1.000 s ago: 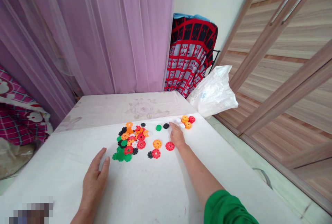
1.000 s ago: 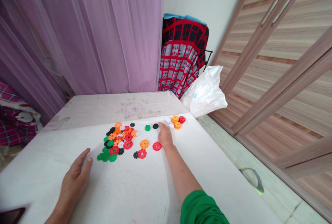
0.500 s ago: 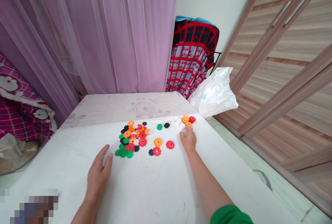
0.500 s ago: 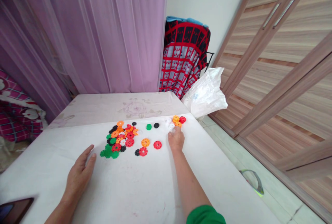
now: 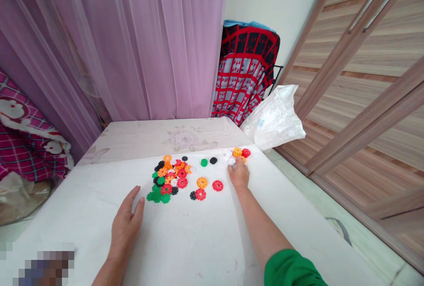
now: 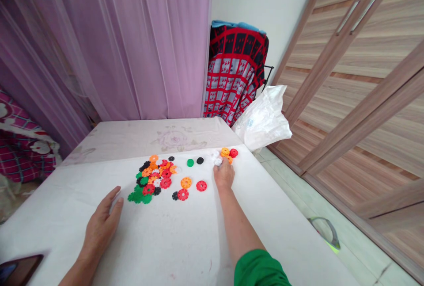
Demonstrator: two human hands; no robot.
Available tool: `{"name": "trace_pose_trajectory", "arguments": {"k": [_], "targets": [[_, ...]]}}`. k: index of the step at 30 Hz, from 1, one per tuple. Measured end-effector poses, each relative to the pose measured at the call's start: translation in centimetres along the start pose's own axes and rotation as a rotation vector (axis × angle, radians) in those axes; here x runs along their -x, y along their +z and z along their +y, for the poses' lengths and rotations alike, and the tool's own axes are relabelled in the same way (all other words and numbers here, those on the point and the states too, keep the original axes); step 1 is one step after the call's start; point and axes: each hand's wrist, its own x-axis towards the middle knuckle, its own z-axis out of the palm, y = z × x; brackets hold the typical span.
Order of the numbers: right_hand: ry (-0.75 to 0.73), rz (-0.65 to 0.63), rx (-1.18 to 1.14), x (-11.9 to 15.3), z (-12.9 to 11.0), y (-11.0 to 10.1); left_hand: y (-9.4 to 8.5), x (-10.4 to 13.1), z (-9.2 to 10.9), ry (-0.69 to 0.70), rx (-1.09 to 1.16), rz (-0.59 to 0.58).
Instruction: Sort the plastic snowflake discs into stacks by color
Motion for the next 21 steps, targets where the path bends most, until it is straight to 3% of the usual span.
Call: {"name": "trace_pose_trajectory", "arguments": {"k": [6,13,17,21], "targets": [[-0.067,0.041,-0.104,-0.5,-0.3,-1.2,0.0,0.1,0.0,-0.003,0.005,-0.004],[-0.002,-0.01,-0.182,-3.3,0.4,-1.7,-0.2,0.1,0.2,-0.018,-0.002,-0.03],[-0.065,-0.107,-0.138,-5.2,0.4,-2.7,0.0,0.1,-0.3,0.012,0.002,-0.009],[-0.258,-0.32,0.11,-7.5,-1.5,-4.1,0.1,0.1,-0.4,0.001,-0.014,-0.024]]}}
